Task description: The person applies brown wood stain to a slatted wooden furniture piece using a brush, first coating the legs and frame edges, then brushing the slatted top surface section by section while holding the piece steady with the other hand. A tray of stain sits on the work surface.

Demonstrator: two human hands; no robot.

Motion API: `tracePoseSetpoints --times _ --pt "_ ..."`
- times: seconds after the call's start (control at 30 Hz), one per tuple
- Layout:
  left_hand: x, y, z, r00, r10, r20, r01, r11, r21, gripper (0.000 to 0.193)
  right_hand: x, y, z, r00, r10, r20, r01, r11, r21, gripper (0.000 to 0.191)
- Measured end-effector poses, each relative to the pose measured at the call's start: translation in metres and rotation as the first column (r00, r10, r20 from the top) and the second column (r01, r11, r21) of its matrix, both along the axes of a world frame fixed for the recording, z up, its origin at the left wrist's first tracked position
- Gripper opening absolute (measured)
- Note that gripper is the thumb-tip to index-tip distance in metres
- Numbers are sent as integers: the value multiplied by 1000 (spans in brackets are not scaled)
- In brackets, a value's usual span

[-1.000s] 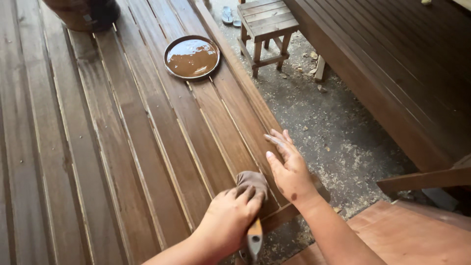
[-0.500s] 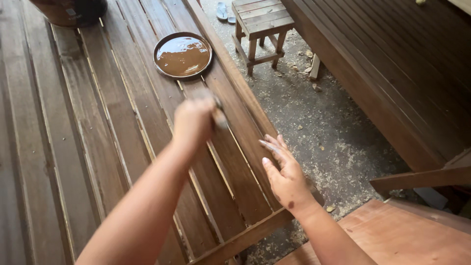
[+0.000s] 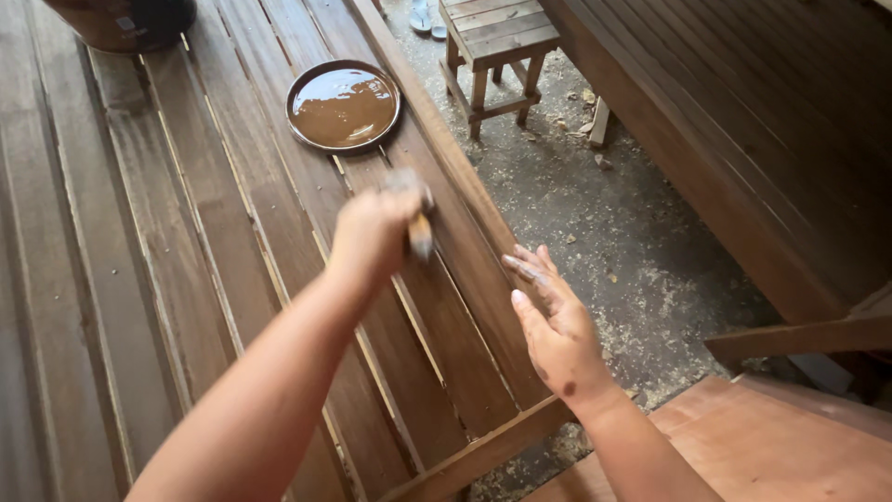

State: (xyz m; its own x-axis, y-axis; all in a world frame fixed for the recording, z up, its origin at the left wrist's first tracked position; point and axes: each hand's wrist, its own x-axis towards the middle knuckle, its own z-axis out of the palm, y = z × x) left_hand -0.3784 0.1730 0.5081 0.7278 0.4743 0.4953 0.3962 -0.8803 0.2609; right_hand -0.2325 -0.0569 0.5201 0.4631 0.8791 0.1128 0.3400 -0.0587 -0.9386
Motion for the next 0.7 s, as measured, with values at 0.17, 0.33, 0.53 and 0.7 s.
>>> tracePoseSetpoints --times 0.17,0.33,0.53,0.7 --pt "35 42 -17 984 130 120 -137 989 51 25 4 -4 1 1000 -18 -6 17 999 -36 40" --pt "27 -74 -5 994 -38 -106 49 993 104 26 9 -6 0 994 -40 101 43 999 -20 40" --pt "-19 -177 19 893 -431 -130 375 872 -314 50 17 -5 3 993 -44 113 46 999 -21 39" --pt "-4 -112 22 917 -397 -30 364 865 -345 64 21 -5 5 994 -52 95 55 998 -30 39"
